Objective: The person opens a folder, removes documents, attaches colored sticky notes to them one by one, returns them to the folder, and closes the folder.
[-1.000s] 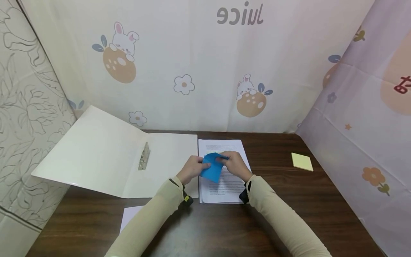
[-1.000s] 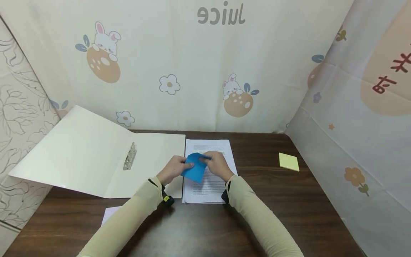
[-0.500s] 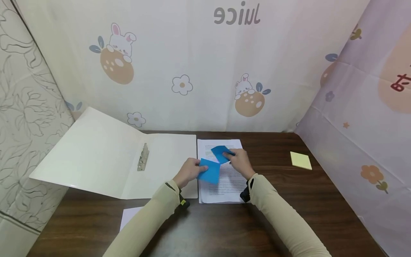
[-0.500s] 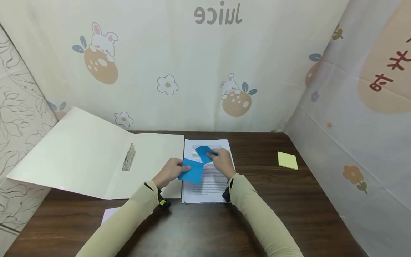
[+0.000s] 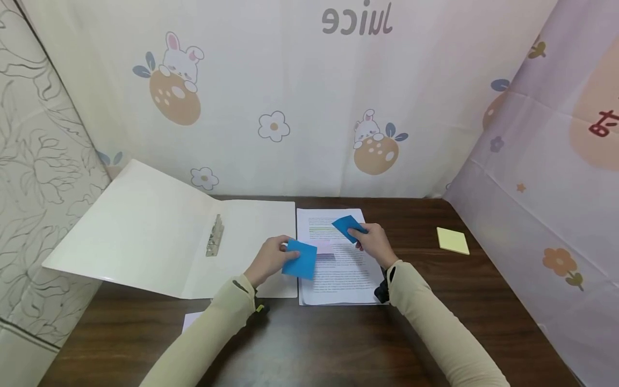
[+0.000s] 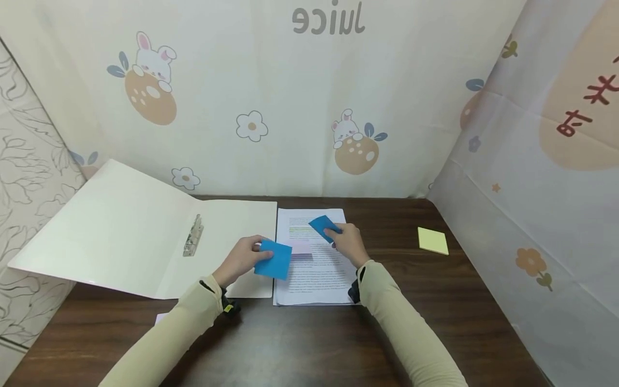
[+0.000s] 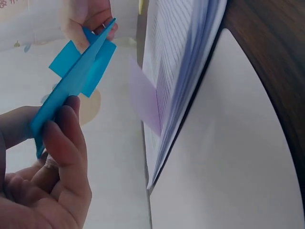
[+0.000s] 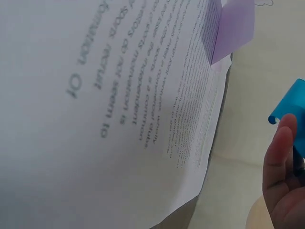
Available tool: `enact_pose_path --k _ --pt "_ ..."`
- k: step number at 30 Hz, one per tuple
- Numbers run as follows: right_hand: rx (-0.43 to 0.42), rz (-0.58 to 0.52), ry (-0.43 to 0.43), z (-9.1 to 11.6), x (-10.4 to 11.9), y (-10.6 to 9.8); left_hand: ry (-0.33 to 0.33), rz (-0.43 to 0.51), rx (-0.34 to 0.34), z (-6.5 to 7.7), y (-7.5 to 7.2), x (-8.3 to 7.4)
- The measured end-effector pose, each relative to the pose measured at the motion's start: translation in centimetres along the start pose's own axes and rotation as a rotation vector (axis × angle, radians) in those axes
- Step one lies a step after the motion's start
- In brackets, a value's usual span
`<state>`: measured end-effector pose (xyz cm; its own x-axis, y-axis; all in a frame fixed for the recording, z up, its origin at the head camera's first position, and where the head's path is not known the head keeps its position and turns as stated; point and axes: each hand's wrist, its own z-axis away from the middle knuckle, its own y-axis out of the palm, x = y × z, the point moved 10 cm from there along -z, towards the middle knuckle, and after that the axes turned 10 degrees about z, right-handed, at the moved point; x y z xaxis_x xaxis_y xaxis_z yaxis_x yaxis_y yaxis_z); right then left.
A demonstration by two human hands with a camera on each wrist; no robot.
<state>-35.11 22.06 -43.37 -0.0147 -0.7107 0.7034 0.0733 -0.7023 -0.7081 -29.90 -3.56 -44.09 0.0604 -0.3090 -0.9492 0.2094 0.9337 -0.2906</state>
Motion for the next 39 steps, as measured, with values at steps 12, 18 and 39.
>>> enact_pose_path --k 12,18,39 --pt "0.069 0.04 0.006 0.2 -0.2 1.0 -0.012 -0.049 0.038 1.5 -1.5 1.2" --pt "0.071 0.058 -0.006 0.4 -0.3 0.9 -0.036 -0.12 0.105 2.6 -1.8 2.4" --pt "0.032 0.088 -0.01 0.3 -0.6 0.3 -0.067 -0.305 0.173 6.4 -4.4 4.9"
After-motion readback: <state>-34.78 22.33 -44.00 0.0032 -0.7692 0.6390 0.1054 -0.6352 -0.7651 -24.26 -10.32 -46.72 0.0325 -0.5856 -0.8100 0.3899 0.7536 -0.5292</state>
